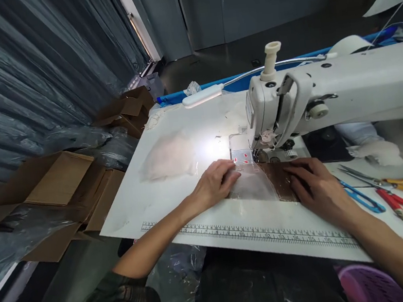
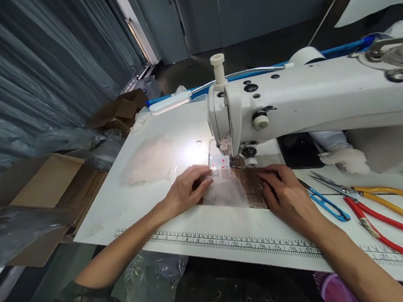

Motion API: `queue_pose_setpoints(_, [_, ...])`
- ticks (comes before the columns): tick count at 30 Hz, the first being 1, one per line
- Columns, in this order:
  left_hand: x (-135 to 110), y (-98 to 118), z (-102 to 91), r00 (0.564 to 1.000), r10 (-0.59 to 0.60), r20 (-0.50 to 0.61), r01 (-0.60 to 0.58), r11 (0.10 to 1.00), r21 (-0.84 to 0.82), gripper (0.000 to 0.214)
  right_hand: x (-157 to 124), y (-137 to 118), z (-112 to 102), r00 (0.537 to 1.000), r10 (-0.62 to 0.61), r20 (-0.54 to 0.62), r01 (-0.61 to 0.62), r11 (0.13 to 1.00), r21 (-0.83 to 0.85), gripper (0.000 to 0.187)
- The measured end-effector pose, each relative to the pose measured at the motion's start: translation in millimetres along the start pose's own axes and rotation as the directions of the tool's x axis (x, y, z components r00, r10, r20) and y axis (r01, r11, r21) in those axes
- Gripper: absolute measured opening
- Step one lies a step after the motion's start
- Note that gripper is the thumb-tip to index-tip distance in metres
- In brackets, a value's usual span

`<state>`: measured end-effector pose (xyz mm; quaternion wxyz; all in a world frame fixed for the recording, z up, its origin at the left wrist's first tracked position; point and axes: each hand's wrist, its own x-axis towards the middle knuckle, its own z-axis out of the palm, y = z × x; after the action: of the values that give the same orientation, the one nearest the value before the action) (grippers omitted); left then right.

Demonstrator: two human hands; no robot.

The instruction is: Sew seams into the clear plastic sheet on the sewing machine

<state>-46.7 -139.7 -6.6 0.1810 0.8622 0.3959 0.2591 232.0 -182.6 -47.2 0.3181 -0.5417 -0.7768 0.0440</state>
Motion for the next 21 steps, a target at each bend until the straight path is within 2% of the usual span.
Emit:
queue_pose_setpoints(3, [7.7,-8.3,5.5,1.0,0.0,-0.012,0.001,0.996,0.087,0.022,0.5,-0.7,-1.9,1.0,0.007,0.001,-0.007,1.0,0.019,0.03])
queue_pose_setpoints(6, [8.6,-8.2,9.7,0.999,0.046,-0.011,-0.045,0.995,0.09,0.017,2.4,-6.4,-3.0,1.0,-0.012,0.001,0.012,0.999,0.05,0.028])
queue_pose_setpoints(8, [6.9,-3.8,10.0,0.998,0.052,-0.024,-0.05,0.996,0.074,0.016,4.3,-14.1,-2.4,0.999,-0.024,0.044,0.023,0.999,0.037,0.031])
queue_pose_setpoints(11, [3.1,5.9,7.8,0.999,-0.008,-0.038,0.008,1.0,-0.019,0.014,8.3,-28.5,-0.2,0.993,-0.018,0.118,0.019,1.0,-0.009,0.031])
queue_pose_setpoints(14, [1.1,11.1,1.2,0.993,-0.117,-0.01,0.114,0.984,-0.134,0.017,13.3,-39.8,-0.6,0.986,-0.021,0.164,0.007,0.996,0.09,0.021])
queue_pose_setpoints(16, [2.4,7.2,-9.5,0.985,-0.169,0.048,0.175,0.966,-0.188,0.025,16.3,-43.4,-4.4,0.977,0.006,0.212,-0.045,0.983,0.179,0.022])
queue_pose_setpoints(18, [6.1,-4.1,-28.1,0.974,-0.203,0.095,0.218,0.958,-0.186,0.029,18.0,-44.0,-10.7,0.956,0.057,0.287,-0.114,0.976,0.186,0.022])
queue_pose_setpoints(19, [8.7,-12.0,-40.3,0.969,-0.215,0.118,0.231,0.962,-0.147,0.028,18.1,-43.6,-14.2,0.944,0.08,0.321,-0.139,0.977,0.163,0.022])
queue_pose_setpoints(21, [14.6,-30.1,-68.4,0.969,-0.24,0.056,0.238,0.971,0.038,0.025,17.3,-42.1,-20.6,0.922,0.106,0.374,-0.154,0.983,0.102,0.023])
